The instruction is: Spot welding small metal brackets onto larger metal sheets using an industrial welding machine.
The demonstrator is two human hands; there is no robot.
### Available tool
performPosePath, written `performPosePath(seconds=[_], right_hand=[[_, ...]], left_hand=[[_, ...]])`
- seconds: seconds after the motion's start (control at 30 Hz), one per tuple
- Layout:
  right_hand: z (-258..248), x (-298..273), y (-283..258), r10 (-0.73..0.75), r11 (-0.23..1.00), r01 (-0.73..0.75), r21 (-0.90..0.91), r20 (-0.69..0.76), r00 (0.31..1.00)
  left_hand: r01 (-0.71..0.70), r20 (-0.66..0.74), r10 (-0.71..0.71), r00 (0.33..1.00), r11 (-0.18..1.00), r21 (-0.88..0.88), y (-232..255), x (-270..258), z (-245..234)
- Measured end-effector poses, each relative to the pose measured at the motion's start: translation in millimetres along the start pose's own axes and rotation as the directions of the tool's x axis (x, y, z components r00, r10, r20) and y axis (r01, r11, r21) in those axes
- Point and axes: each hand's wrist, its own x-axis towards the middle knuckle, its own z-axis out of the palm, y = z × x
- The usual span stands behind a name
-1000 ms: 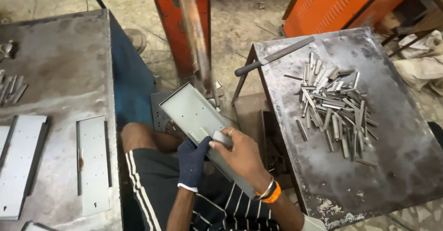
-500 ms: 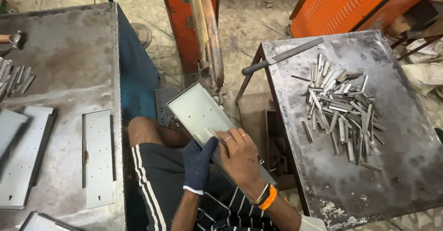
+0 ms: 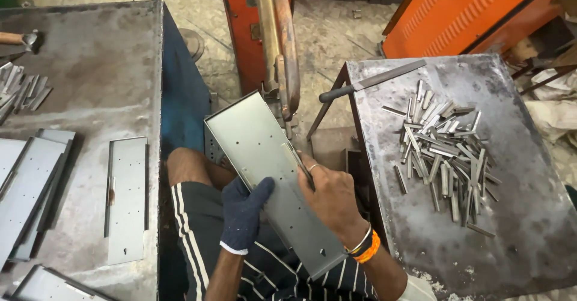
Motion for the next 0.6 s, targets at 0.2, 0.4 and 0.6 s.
performPosePath(seconds=[0.2,0.4,0.6], right_hand=[[-15,18,-17,-0.067,0.997,0.068,0.028,-0.043,0.997],[-20,31,-25,0.038,0.999,-0.037,0.008,-0.114,0.993],[-24,40,-25,0.106,0.994,-0.105,0.015,-0.094,0.99]], left_hand=[[-0.01,0.021,0.011,1.0,0.999,-0.048,41,-4,9],[-0.112,0.133,0.109,0.985,0.994,0.013,63,0,25],[-0.04,0.129,0.045,0.991,0.998,-0.04,63,13,30]])
